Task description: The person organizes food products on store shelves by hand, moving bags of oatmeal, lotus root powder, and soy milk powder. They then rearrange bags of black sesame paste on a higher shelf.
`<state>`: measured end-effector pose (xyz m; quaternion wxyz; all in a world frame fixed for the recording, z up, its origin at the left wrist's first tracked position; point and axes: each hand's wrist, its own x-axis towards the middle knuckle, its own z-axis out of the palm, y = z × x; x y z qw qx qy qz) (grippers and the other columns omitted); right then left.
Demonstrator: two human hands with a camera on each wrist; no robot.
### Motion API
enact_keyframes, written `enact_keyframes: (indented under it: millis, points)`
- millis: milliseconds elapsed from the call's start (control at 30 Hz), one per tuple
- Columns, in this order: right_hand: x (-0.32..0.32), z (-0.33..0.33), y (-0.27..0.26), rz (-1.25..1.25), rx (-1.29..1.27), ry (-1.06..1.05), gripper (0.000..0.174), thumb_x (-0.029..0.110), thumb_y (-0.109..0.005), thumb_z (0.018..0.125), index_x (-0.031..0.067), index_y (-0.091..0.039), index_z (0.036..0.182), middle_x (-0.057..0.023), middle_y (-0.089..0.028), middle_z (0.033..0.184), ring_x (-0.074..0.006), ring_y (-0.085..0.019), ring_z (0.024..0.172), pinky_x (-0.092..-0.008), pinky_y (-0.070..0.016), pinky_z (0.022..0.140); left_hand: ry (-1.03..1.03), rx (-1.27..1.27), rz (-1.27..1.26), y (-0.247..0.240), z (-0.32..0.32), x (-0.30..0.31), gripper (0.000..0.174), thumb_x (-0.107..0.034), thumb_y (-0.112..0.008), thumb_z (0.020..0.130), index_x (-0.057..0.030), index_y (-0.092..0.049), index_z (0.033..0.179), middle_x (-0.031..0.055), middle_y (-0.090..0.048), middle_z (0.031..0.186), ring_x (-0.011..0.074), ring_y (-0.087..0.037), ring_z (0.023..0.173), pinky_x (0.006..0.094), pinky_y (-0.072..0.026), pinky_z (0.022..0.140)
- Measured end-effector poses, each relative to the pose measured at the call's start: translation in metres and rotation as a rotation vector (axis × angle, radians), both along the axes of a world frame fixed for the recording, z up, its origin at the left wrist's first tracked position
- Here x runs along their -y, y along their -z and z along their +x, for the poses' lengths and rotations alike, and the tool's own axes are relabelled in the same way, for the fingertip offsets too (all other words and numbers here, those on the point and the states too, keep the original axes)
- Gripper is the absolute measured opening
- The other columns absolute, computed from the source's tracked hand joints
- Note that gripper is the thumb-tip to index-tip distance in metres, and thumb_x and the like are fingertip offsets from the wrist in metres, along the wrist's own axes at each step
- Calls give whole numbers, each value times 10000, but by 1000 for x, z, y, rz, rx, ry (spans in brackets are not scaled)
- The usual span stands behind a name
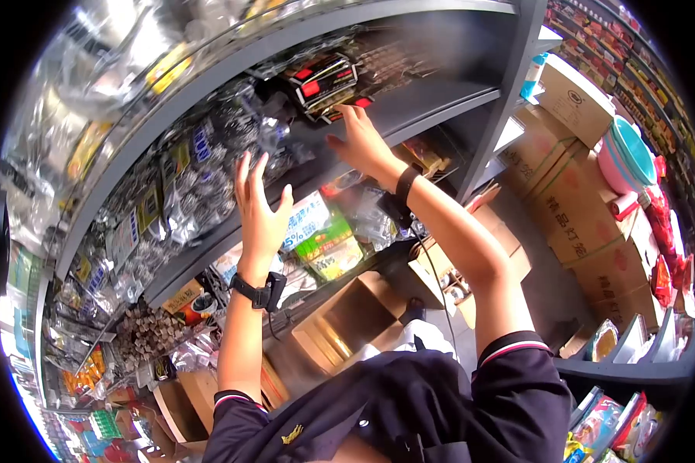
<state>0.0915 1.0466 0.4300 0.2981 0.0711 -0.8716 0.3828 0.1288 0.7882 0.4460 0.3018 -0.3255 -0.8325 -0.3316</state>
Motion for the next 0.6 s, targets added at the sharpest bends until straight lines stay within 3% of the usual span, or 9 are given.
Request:
enact_keyframes:
  millis: [33, 133, 167, 300, 400, 433, 467, 500, 600]
  points:
    - [-10, -5, 2, -37, -29, -1, 662, 197, -763, 938, 6, -445, 1486, -263, -496, 1454, -432, -522, 1344, -450, -448, 1129, 10, 17, 1, -2, -6, -17, 661, -119, -730, 930, -70, -463, 1534, 225, -319, 1652, 424, -313, 1526, 528, -284, 1255]
    - [-40, -25, 6, -136, -51, -45, 663, 185, -758, 941, -5, -440, 1491, -263, -483, 1481, -435, -505, 1371, -446, -427, 1158, 102, 113, 59, -6, -28, -76, 700, -126, -732, 939, -63, -424, 1564, 232, -292, 1670, 423, -311, 1532, 507, -284, 1262]
    - [-52, -32, 6, -83, -126, -50, 706, 160, -752, 939, -8, -406, 1531, -269, -428, 1562, -438, -449, 1442, -443, -402, 1187, 122, 148, 81, -5, -37, -97, 749, -133, -734, 945, -71, -374, 1599, 236, -259, 1690, 423, -292, 1546, 497, -272, 1270]
    - [-88, -70, -1, -69, -143, -128, 798, 135, -728, 948, 7, -312, 1616, -275, -273, 1681, -438, -325, 1536, -443, -373, 1210, -39, 134, 118, 12, -100, -167, 967, -164, -723, 946, 11, -96, 1661, 404, -78, 1672, 524, -136, 1570, 521, -224, 1275]
    - [-96, -96, -1, -57, -113, -263, 804, 136, -722, 950, 5, -301, 1623, -286, -247, 1687, -432, -297, 1551, -434, -358, 1219, -181, 158, 51, 20, -135, -191, 960, -167, -721, 941, 45, -108, 1648, 410, -69, 1670, 527, -129, 1570, 509, -211, 1281]
    - [-97, -104, 4, -58, -72, -304, 799, 127, -722, 943, -13, -311, 1614, -301, -232, 1686, -428, -253, 1570, -427, -314, 1246, -209, 146, 15, 20, -136, -194, 955, -182, -724, 934, 71, -127, 1635, 408, -70, 1670, 526, -119, 1572, 501, -203, 1284]
    - [-100, -112, 7, 38, -154, -276, 736, 138, -677, 941, -89, -356, 1562, -344, -260, 1655, -455, -256, 1560, -438, -290, 1262, -215, 151, -13, 21, -135, -194, 937, -166, -712, 921, 56, -151, 1638, 407, -76, 1671, 523, -132, 1571, 491, -218, 1282]
    - [-102, -123, 20, 110, -182, -238, 715, 154, -651, 957, -97, -357, 1559, -357, -267, 1647, -465, -248, 1560, -453, -251, 1279, -189, 194, 11, 18, -130, -196, 915, -131, -695, 900, 37, -183, 1640, 392, -134, 1670, 512, -160, 1570, 479, -234, 1280]
    - [-101, -123, 28, 209, -311, -216, 735, 114, -663, 936, -35, -355, 1587, -300, -338, 1643, -463, -269, 1557, -519, -205, 1288, -221, 254, 19, -1, -108, -184, 804, -144, -697, 892, -3, -322, 1588, 356, -262, 1645, 483, -317, 1513, 474, -372, 1210]
